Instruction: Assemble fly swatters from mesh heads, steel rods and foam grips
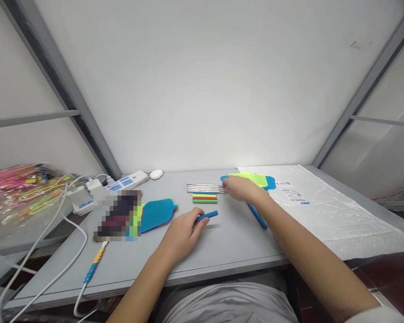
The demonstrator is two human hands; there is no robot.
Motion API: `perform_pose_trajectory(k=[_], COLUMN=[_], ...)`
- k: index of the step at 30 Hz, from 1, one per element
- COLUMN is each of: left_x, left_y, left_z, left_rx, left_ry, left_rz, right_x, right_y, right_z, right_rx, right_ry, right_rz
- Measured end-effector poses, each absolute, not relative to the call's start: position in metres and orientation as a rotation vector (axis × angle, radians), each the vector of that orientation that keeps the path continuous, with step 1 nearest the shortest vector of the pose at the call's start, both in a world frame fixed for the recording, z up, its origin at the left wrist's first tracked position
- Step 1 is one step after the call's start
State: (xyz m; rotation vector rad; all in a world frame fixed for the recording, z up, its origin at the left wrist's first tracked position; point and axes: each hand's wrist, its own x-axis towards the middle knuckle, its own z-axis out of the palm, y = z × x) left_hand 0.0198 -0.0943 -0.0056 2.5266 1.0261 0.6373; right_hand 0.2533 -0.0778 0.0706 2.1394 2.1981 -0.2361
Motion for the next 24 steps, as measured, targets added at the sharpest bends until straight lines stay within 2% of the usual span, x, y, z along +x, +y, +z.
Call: perform_pose_trajectory(k=[4,10,17,24], left_x=[0.019,0.019,0.019,0.025], left_y=[-0.095,-0.097,-0.096,-0.093], left_z=[-0.005,-0.012,-0.016,-0.016], left_rx=[2.571,2.600,2.617,2.622], left_ry=[0.990,0.943,0.960,1.045], left_rz=[0.649,0.639,0.629,0.588], right_x=[0.260,0.266,0.270,0.279], right_y=[-0.044,-0.045,-0.038,0.010], right_z=[0.054,0.034,0.030,0.030], right_rx=[2.065,1.994,1.908,1.896], right_ry=[2.077,2.080,2.101,2.215], right_rz=[-0.288,-0.275,-0.310,-0.307])
